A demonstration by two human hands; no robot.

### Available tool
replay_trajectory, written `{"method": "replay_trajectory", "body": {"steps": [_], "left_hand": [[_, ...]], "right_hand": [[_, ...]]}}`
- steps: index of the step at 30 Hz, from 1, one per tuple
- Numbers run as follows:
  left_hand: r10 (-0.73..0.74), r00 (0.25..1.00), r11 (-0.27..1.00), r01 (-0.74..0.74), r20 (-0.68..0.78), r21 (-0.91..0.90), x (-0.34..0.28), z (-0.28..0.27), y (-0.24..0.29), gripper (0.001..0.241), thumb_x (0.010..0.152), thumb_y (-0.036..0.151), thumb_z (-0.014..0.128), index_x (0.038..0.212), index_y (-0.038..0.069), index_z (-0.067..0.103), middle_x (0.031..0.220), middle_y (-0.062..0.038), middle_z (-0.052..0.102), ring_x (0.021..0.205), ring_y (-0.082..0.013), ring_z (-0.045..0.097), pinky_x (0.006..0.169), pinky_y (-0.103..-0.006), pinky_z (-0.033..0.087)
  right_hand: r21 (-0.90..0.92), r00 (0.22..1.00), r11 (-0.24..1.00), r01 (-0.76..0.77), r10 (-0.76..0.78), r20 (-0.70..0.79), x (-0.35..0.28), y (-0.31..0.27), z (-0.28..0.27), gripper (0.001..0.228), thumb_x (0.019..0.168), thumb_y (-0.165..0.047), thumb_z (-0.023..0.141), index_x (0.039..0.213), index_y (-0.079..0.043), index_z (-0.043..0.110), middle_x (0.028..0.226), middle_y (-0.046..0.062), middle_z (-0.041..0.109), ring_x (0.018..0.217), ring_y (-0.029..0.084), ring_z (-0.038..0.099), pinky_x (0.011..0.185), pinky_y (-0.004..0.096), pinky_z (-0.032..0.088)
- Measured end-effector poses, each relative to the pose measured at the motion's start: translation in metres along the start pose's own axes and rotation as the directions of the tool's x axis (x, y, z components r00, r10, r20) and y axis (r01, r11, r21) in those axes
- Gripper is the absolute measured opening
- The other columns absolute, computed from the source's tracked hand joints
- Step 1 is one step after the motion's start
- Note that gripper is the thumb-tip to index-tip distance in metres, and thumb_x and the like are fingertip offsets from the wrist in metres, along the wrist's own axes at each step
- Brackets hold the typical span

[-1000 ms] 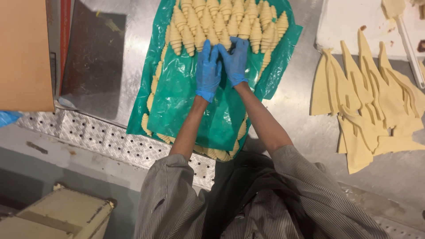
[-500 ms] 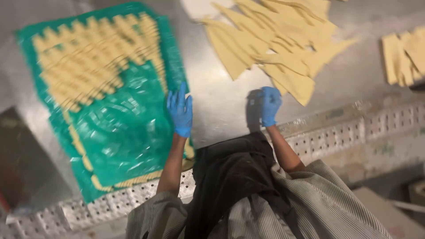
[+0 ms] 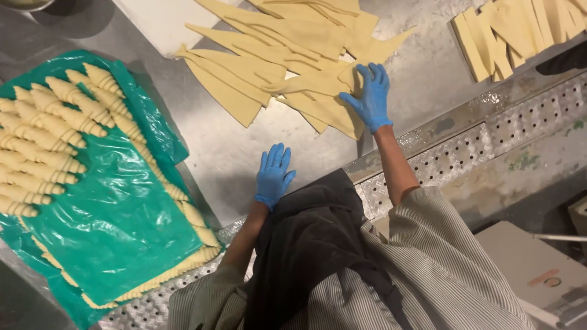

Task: Rolling triangular pieces of dough into croissants and placing them on a tray.

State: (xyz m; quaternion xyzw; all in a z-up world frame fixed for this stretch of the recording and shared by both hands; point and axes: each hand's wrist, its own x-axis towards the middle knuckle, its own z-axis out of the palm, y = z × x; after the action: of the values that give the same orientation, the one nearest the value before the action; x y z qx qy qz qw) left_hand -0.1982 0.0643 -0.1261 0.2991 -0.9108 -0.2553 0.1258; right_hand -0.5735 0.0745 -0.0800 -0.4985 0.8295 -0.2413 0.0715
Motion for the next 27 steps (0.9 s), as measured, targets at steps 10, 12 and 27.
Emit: {"method": "replay_trajectory", "body": {"steps": [10, 12, 27], "left_hand": [[0.020, 0.994, 0.995, -0.031, 0.106, 0.097, 0.023, 0.000, 0.016, 0.078, 0.093, 0.041, 0.066, 0.158, 0.010, 0.037, 0.164, -0.016, 0.034, 0.152, -0.0345, 0.030, 0.123, -0.0561, 0.022], [-0.074, 0.996, 0.989, 0.069, 0.039, 0.133, 0.027, -0.009, 0.016, 0.079, 0.093, 0.044, 0.065, 0.158, 0.012, 0.034, 0.163, -0.017, 0.030, 0.151, -0.0362, 0.027, 0.121, -0.0584, 0.020], [-0.336, 0.842, 0.941, 0.278, -0.423, -0.193, -0.005, 0.011, -0.021, 0.021, 0.107, 0.015, 0.060, 0.109, 0.006, 0.079, 0.086, -0.009, 0.073, 0.078, -0.0223, 0.065, 0.079, -0.0393, 0.055]], "right_hand": [[0.005, 0.999, 0.999, 0.047, -0.047, -0.021, 0.025, 0.015, 0.023, 0.068, 0.082, -0.043, 0.089, 0.130, -0.007, 0.058, 0.145, 0.024, 0.042, 0.144, 0.047, 0.027, 0.117, 0.060, 0.022], [-0.044, 0.981, 0.986, 0.159, -0.163, -0.105, 0.020, 0.012, 0.018, 0.041, 0.096, -0.031, 0.083, 0.126, -0.009, 0.067, 0.143, 0.018, 0.053, 0.143, 0.044, 0.037, 0.118, 0.057, 0.030], [0.684, 0.913, 0.726, 0.078, 0.223, -0.341, 0.122, 0.055, -0.024, 0.033, 0.108, -0.017, 0.067, 0.078, -0.003, 0.058, 0.075, -0.006, 0.051, 0.072, 0.006, 0.041, 0.062, 0.028, 0.036]]}}
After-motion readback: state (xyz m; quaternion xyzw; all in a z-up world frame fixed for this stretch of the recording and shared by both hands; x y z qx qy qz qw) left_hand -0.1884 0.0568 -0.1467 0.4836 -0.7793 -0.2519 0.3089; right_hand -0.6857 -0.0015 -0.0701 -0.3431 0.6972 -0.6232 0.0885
